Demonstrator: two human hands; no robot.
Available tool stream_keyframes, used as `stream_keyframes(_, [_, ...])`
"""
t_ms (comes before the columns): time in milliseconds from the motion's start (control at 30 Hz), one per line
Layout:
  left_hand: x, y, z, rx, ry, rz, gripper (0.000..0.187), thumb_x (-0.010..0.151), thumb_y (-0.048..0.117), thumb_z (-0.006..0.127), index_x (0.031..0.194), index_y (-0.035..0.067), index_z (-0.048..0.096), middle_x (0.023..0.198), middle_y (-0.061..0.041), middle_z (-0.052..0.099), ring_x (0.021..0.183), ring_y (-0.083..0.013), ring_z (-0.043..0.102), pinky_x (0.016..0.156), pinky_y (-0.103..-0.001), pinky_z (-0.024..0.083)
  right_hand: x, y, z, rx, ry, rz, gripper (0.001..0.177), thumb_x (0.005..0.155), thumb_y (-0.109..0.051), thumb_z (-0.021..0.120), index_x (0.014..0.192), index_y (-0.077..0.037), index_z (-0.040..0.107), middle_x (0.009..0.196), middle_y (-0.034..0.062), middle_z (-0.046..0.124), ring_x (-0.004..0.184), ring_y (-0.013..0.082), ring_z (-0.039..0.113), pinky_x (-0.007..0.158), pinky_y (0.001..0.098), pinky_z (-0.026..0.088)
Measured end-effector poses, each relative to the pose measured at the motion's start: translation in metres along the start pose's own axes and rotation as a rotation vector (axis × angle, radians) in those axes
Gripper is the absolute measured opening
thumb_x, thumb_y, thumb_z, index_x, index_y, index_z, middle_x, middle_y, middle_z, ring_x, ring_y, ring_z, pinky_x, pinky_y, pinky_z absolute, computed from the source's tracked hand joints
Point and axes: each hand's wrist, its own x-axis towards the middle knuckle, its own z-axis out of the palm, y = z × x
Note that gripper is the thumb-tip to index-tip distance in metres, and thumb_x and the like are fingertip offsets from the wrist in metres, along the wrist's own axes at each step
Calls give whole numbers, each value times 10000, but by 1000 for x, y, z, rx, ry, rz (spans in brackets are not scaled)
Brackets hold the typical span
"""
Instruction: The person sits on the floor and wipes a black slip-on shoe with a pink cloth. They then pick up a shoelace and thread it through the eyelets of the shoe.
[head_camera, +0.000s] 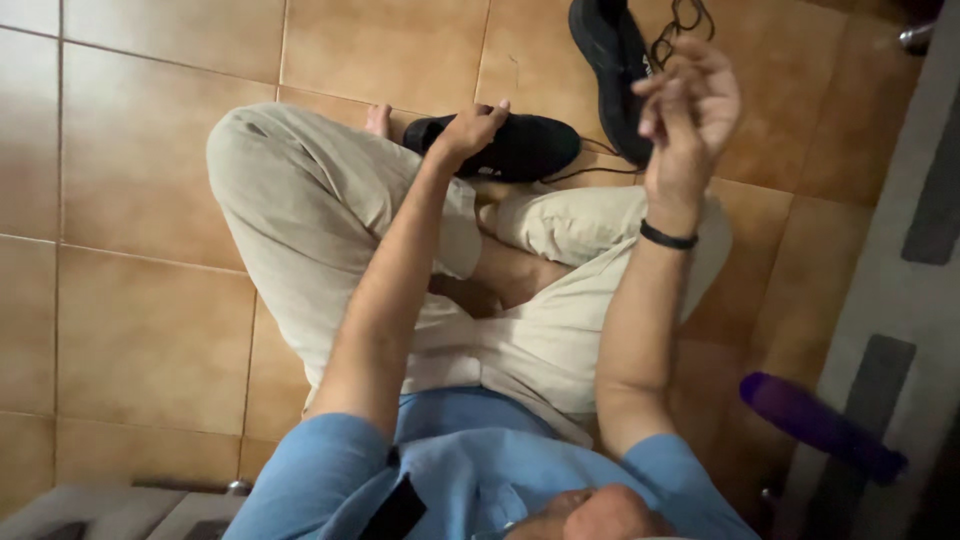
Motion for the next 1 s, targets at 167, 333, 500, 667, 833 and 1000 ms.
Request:
stream_keyframes(167, [1, -2, 17, 9, 172, -117, 687, 911, 621, 511, 1145, 2, 698, 1157, -254, 692, 1155, -401, 630, 970, -427, 464, 17, 99, -23, -95, -44, 214, 127, 1074, -134, 699, 1122, -16, 694, 991, 90, 756, 704, 77, 602, 602, 205, 420])
stream_keyframes(333, [29, -27, 32, 104, 255, -33, 638, 931, 550, 592, 1114, -48, 718, 1098, -279, 704, 1099, -405, 660, 933, -428, 505, 18, 164, -27, -245, -99, 222, 54, 1048, -89, 661, 1041, -36, 655, 945, 50, 745, 752, 78, 677, 632, 218, 529])
stream_keyframes(500, [9, -30, 29, -300, 180, 47, 426, 948, 417, 659, 923, -6, 706, 731, -23, 635, 645, -124, 560, 603, -317, 471, 8, 136, -1, -439, -94, 115, 40, 1001, -36, 643, 1021, -14, 669, 909, 49, 745, 750, 97, 687, 691, 242, 547])
stream_keyframes(667, [-21, -25, 25, -268, 287, 125, 527, 967, 443, 737, 695, 46, 522, 656, 27, 454, 622, -78, 402, 532, -315, 354, 9, 96, 7, -639, -124, -28, 55, 920, -5, 719, 966, -15, 690, 902, 78, 730, 723, 156, 668, 658, 292, 516])
stream_keyframes(833, [-21, -25, 42, -347, 369, 183, 435, 933, 412, 780, 788, 86, 531, 756, 54, 468, 698, -56, 416, 573, -278, 381, 12, 78, 27, -699, -184, -19, 67, 906, -5, 721, 951, -38, 683, 912, 87, 678, 762, 224, 667, 651, 320, 505])
stream_keyframes(1000, [-24, -11, 31, -694, 246, 41, 299, 895, 336, 779, 872, 81, 624, 812, 37, 599, 743, -64, 526, 663, -251, 438, 7, 81, 44, -857, -214, -124, 90, 897, -3, 733, 953, -59, 690, 936, 81, 669, 816, 266, 666, 679, 350, 507])
